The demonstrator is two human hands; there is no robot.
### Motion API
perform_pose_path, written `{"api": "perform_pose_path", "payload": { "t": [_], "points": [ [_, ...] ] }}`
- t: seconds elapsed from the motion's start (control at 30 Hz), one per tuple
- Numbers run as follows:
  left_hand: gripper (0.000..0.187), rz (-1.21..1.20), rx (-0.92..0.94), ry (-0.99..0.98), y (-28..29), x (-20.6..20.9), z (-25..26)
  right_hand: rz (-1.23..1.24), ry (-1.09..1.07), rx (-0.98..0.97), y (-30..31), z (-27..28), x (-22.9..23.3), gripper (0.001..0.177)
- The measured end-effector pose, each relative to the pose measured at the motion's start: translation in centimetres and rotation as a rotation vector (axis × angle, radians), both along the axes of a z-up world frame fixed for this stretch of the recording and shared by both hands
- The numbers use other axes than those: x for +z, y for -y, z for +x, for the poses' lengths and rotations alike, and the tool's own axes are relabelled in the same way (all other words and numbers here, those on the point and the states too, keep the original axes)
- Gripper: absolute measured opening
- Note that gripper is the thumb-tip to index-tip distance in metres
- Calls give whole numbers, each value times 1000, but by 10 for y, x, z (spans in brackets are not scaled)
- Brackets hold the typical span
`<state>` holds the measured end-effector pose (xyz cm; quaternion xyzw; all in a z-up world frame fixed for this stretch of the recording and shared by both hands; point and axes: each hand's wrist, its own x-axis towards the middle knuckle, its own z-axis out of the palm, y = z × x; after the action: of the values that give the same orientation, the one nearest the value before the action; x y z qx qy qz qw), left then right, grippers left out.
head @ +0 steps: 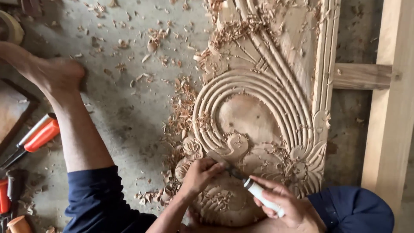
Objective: The person carves intricate floral and curved patterns into a wooden headboard using a chisel, occasionally clearing away wood shavings by hand.
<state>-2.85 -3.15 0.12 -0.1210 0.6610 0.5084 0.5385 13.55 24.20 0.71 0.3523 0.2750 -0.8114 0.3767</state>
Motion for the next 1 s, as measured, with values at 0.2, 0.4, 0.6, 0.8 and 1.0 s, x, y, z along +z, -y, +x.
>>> {"api": "perform_pose_path", "payload": {
  "t": [0.2,0.4,0.6,0.8,1.0],
  "points": [
    [22,181,360,69,3,-17,3,184,-65,40,3,-33,17,58],
    [17,87,266,137,0,-14,1,133,-28,41,-5,-30,8,57],
    [18,169,424,132,1,-36,17,63,-82,-20,4,-16,-8,56],
    [18,196,526,184,-2,-10,5,58,-106,-125,29,-7,-8,54],
    [25,399,660,-140,17,-75,22,171,-286,-194,76,-32,6,56]
  ]
}}
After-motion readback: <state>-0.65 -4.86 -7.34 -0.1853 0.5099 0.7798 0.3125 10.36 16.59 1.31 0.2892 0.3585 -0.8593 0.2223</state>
